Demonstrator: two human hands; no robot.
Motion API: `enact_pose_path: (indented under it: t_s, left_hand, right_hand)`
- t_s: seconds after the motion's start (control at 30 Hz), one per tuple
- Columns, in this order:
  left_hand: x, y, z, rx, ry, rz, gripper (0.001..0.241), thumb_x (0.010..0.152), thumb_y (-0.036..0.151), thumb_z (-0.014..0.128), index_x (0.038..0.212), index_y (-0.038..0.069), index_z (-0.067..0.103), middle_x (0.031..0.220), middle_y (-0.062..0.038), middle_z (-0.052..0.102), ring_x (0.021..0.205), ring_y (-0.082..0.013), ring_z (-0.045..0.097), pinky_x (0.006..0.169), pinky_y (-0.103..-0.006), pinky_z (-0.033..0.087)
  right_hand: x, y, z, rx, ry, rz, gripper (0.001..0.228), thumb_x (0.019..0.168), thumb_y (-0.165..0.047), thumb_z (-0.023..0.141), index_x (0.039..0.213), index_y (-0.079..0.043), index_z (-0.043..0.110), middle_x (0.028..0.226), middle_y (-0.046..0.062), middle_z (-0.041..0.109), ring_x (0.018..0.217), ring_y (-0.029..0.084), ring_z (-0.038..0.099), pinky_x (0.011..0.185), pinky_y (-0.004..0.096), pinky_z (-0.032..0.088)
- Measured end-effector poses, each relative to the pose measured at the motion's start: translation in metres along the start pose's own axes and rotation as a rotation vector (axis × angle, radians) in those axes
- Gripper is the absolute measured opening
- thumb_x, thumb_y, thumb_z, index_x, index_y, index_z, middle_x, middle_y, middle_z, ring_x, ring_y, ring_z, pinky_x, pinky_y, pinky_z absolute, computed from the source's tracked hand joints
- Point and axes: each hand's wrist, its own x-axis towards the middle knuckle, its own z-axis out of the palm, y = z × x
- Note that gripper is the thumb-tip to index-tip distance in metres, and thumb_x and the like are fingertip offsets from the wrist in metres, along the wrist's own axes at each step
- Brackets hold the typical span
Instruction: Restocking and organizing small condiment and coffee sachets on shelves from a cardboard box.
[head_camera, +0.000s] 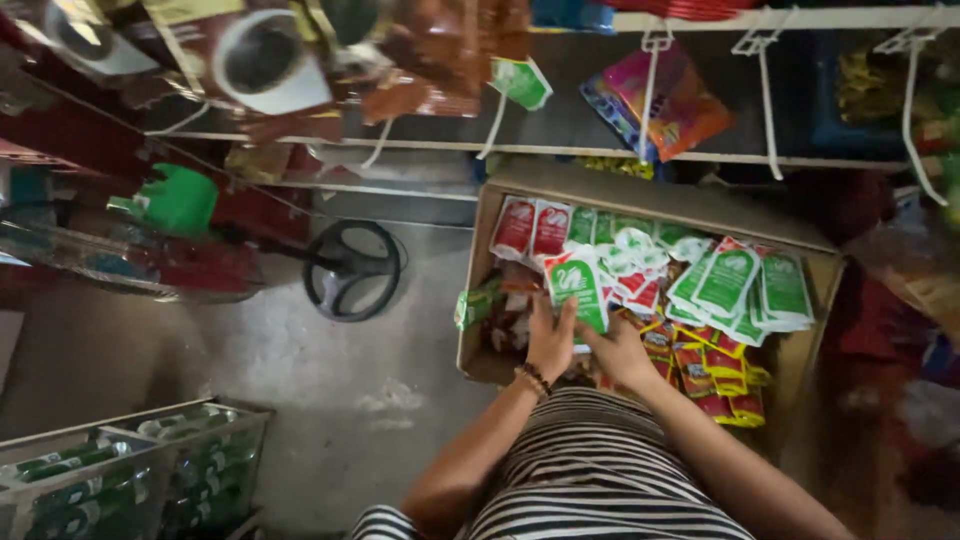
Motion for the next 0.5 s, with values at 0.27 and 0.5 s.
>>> enact_pose_path:
  t_s: [0.27,0.5]
  left_hand:
    - [-0.004,-0.096,0.090,0.448,-0.433,-0.173,0.052,0.105,0.052,0.053,0.114,0.003,0.065,0.107,-0.015,0.074,0.097,-0.0331,0.070,0.082,-0.0468,0.054]
    - [-0.017,-0.082,0.145,0.249,-0.811,-0.095,0.055,0.094,0.039,0.060,0.140,0.011,0.051,0.105,-0.018,0.073,0.092,-0.0358,0.071,0.082,-0.0449,0.056]
  right_hand:
    - [-0.006,0.089,-0.077,0.561,0.162,0.227,0.036,0.091,-0.025,0.069,0.124,-0.012,0.059,0.092,0.001,0.073,0.059,0.014,0.066,0.045,0.029,0.050]
    - [0.008,0.168,-0.155,0.552,0.267,0.227,0.020,0.101,-0.022,0.066,0.115,-0.009,0.061,0.081,0.007,0.065,0.054,0.015,0.053,0.044,0.031,0.041]
